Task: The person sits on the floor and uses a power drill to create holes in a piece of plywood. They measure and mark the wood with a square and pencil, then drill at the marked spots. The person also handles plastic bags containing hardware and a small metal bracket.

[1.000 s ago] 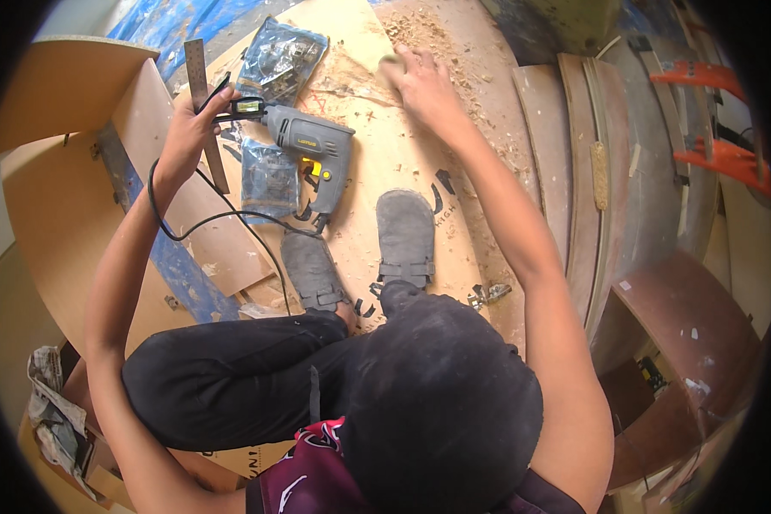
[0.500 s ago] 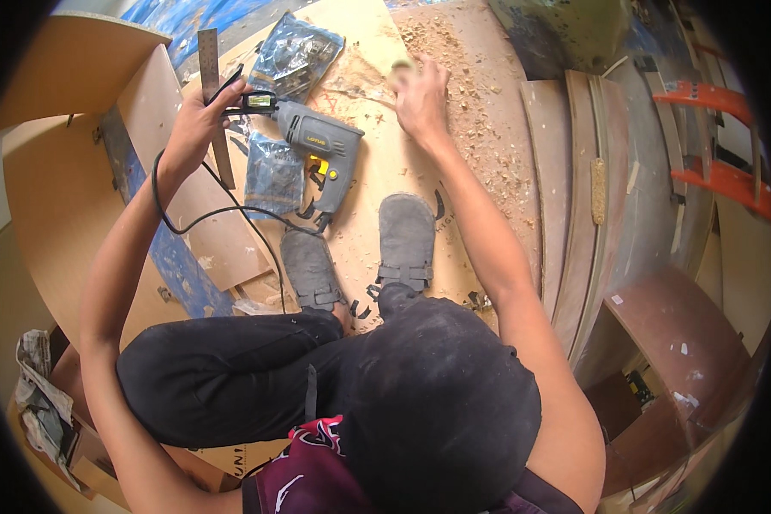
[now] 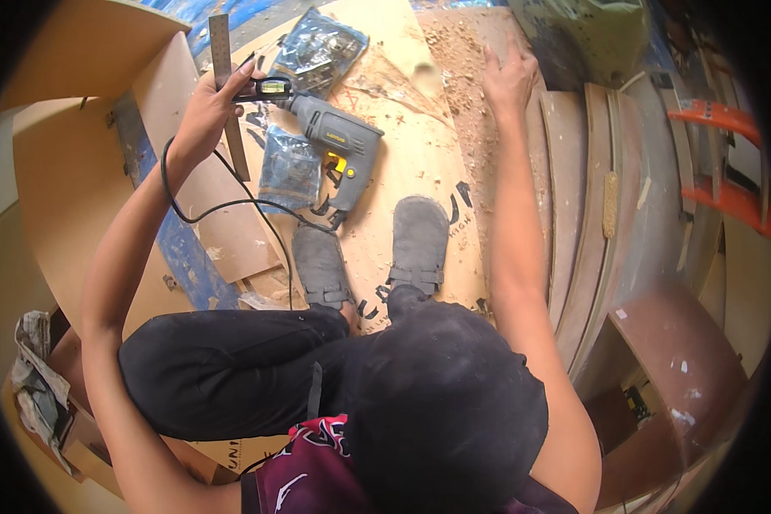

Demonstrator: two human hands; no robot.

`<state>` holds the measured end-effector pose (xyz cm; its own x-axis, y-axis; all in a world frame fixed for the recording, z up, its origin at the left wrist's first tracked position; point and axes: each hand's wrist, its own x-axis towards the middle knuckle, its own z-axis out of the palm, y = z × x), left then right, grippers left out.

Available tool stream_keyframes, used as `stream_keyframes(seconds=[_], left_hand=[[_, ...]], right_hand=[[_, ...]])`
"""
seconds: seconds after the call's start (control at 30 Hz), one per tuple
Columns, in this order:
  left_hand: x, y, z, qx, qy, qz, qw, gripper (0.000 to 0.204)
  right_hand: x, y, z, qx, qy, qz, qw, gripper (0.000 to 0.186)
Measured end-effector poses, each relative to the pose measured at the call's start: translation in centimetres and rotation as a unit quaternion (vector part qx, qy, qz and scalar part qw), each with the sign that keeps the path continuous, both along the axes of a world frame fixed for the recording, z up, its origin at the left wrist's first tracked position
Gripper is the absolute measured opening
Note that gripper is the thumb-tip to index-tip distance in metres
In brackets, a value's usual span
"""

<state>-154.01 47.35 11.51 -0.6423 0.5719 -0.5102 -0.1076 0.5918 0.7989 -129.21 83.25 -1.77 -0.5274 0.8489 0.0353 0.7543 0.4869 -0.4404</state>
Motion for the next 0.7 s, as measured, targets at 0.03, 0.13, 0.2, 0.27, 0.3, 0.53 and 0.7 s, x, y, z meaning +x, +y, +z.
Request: stream_keyframes(seconds=[0.03,0.13,0.2,0.27,0.3,0.53,0.7], left_hand=[[-0.2,-0.7,-0.2,-0.001,-0.004,0.019,1.0,0.052],[-0.2,-1.6,-0.3,-0.008,-0.028,0.073,0.997,0.054],[-0.2,-1.9,-0.8,-0.01,-0.034,0.075,0.997,0.054],[-0.5,-1.6,-0.8,-0.022,-0.048,0.049,0.997,0.069],[-0.6,-1.4,-0.9,-0.009,-0.046,0.042,0.998,0.068],[-4.0,-0.4,-5.7,0.039,-0.065,0.048,0.996,0.058],[-3.7,2.0,-6.1,-0.01,-0.045,-0.069,0.997,0.058]], right_hand=[[-0.8,-0.6,0.3,-0.018,0.058,0.051,0.997,0.036],[-5.8,-3.2,2.0,-0.133,0.175,0.253,0.942,0.033],[-11.5,-5.6,1.1,-0.14,0.123,0.303,0.934,0.035],[-16.4,-6.2,0.0,-0.141,0.063,0.347,0.925,0.038],[-17.6,-6.0,-0.6,-0.153,0.051,0.357,0.92,0.038],[-17.4,-7.5,-0.4,-0.244,0.076,0.368,0.894,0.038],[-14.4,-7.7,-0.5,-0.226,0.209,0.359,0.881,0.031]])
